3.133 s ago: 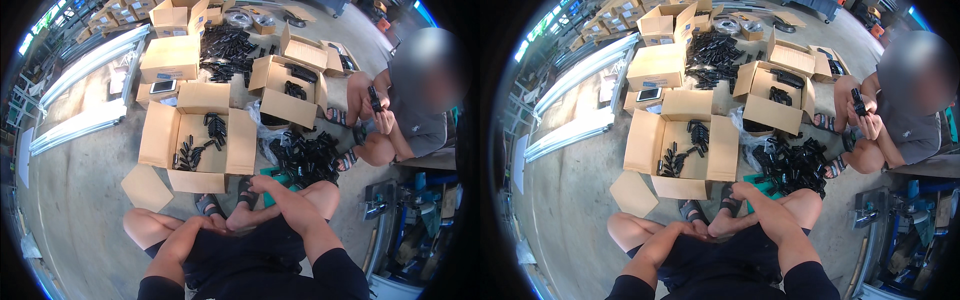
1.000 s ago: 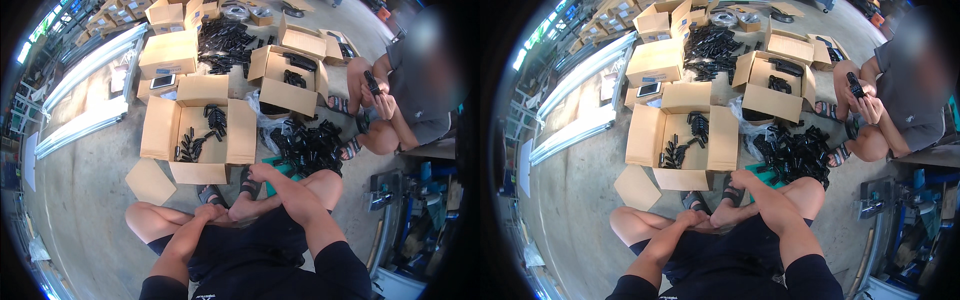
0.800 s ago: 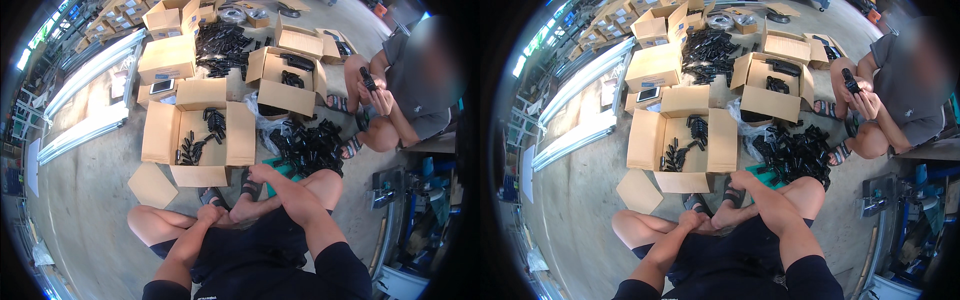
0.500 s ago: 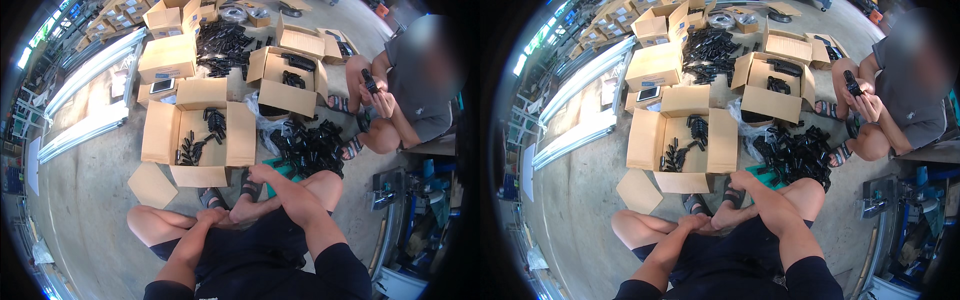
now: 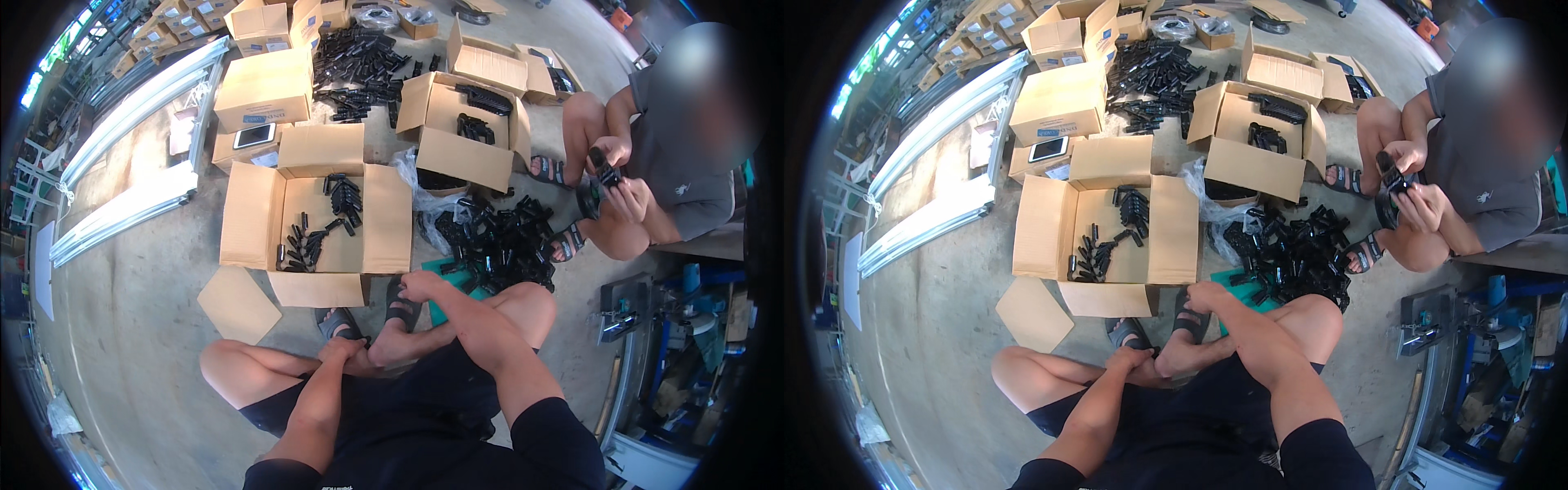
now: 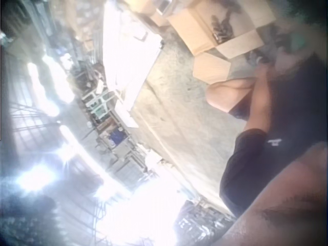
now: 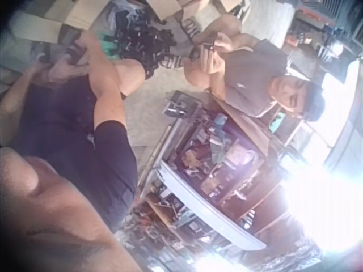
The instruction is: The person sits on the floor surrounded by cardboard boxes and repeatedly picks up small black plastic components. They manipulate the parts by hand, appearing to assemble or inspect them, and place them back into the boxes.
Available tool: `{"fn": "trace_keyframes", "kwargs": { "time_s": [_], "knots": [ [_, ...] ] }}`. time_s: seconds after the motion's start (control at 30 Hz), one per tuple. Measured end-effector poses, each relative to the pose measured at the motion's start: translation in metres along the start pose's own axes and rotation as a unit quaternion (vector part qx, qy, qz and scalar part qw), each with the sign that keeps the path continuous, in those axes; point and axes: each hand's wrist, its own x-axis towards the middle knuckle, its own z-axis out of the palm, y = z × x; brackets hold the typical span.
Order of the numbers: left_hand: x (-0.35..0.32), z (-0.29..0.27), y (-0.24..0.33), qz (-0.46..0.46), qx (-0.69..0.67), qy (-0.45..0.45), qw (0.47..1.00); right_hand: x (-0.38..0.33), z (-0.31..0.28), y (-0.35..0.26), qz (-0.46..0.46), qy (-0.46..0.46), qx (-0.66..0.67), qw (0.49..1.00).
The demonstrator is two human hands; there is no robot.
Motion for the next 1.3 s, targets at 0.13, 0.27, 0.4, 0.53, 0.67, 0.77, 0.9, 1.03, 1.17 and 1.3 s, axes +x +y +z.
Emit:
{"fn": "trace_keyframes", "kwargs": {
  "time_s": [0.13, 0.27, 0.4, 0.53, 0.67, 0.77, 0.9, 1.03, 1.17, 1.3],
  "knots": [
    [-0.004, -0.003, -0.006, 0.000, -0.006, 0.001, 1.000, -0.003, -0.009, -0.009, 0.000, -0.024, 0.016, 1.000],
    [-0.010, 0.003, -0.004, 0.035, 0.039, 0.063, 0.997, 0.005, 0.005, 0.004, -0.009, 0.005, -0.005, 1.000],
    [0.004, 0.014, -0.008, 0.074, 0.079, 0.107, 0.988, -0.001, -0.008, -0.006, 0.006, -0.005, 0.012, 1.000],
    [0.021, 0.028, -0.014, 0.094, 0.108, 0.117, 0.983, -0.008, -0.011, -0.012, 0.014, -0.006, 0.039, 0.999],
    [0.021, 0.028, -0.017, 0.127, 0.141, 0.172, 0.967, -0.007, -0.013, -0.012, 0.008, -0.001, 0.009, 1.000],
    [0.005, 0.018, -0.013, 0.166, 0.179, 0.187, 0.952, -0.004, -0.010, -0.008, 0.005, 0.008, 0.004, 1.000],
    [-0.001, 0.012, -0.011, 0.155, 0.170, 0.207, 0.951, -0.001, -0.003, -0.004, 0.004, 0.022, 0.008, 1.000],
    [-0.001, 0.013, -0.020, 0.102, 0.103, 0.186, 0.972, -0.008, -0.009, -0.011, 0.003, 0.023, 0.003, 1.000],
    [0.049, 0.028, -0.037, 0.082, 0.083, 0.127, 0.985, -0.013, -0.016, -0.023, -0.012, 0.037, -0.004, 0.999],
    [0.012, 0.020, -0.015, 0.081, 0.050, 0.035, 0.995, -0.021, -0.021, -0.017, 0.005, 0.032, 0.010, 0.999]
  ]
}}
